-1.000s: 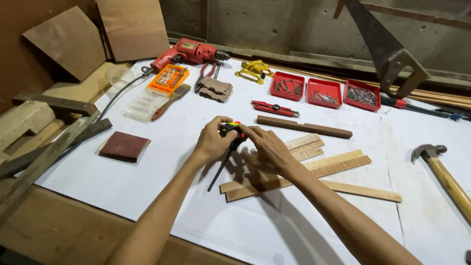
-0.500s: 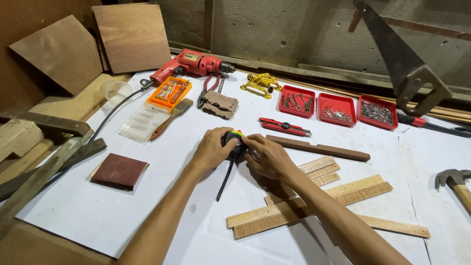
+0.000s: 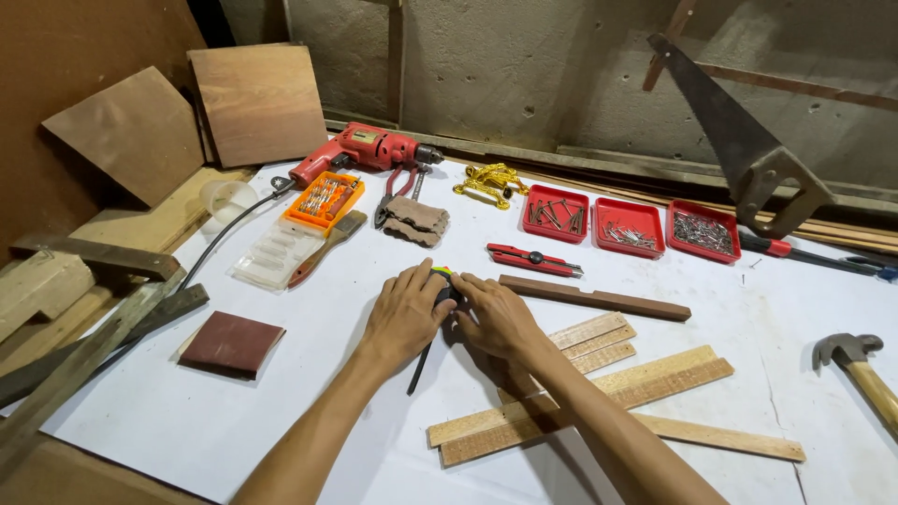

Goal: Measuring and marking wooden strips using a tape measure, ruler, and pencil on a workbench.

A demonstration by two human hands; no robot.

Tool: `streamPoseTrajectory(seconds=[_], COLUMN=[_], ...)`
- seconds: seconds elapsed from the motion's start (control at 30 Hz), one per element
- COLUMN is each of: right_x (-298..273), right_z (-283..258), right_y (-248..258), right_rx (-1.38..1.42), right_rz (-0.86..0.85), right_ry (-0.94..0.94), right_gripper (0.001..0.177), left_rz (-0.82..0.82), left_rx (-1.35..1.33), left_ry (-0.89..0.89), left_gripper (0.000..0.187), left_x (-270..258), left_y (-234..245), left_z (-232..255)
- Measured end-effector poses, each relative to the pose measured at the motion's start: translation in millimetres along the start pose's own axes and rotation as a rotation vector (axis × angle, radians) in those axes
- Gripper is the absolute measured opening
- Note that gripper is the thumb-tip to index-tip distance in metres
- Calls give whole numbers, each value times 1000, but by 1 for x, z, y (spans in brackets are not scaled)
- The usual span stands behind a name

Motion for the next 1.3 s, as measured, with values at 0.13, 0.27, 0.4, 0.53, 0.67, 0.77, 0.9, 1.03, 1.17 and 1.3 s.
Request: streamPoseTrajectory(seconds=[0.13, 0.27, 0.4, 0.53, 0.67, 0.77, 0.9, 1.03, 1.17, 1.3], right_x=[-9, -35, -72, -114, -165, -210, -275, -343, -419, -492], right_z=[-4, 18, 30, 28, 35, 48, 73, 84, 95, 116], right_y=[27, 53, 83, 123, 155, 182, 221, 273, 322, 352], right_rx=[38, 14, -44, -88, -97, -130, -200, -245, -321, -339], right_rz=[-147, -259, -174, -237, -210, -233, -229, -225, -190, -110], right_ry=[52, -74, -18, -118, -155, -244, -428, -553, -672, -698], right_gripper=[73, 70, 58, 52, 47, 43, 38, 37, 37, 36], left_rz=[-91, -33, -7, 68, -146, -215, -329, -237, -410, -449], left_rx=[51, 8, -41, -74, -248, -287, -168, -220, -155, -140], left_ry=[29, 11, -67, -178, -163, -280, -393, -610, -638, -732], left_gripper=[52, 60, 46, 34, 32, 30, 29, 32, 34, 35], left_x=[-3, -14, -23, -31, -35, -34, -29, -21, -14, -10], left_y=[-3, 22, 15, 19, 28, 9, -6, -32, -41, -49], left_z=[6, 35, 66, 116, 174, 213, 279, 344, 421, 489])
Point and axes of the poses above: each hand's wrist, its own x-axis towards the middle knuckle, its own y-axis out of the back of the hand, z = x × y, the point moved 6 cm from there along x, towards the middle knuckle, and after that the axes turned 1 degree about z, right-handed, at the moved point
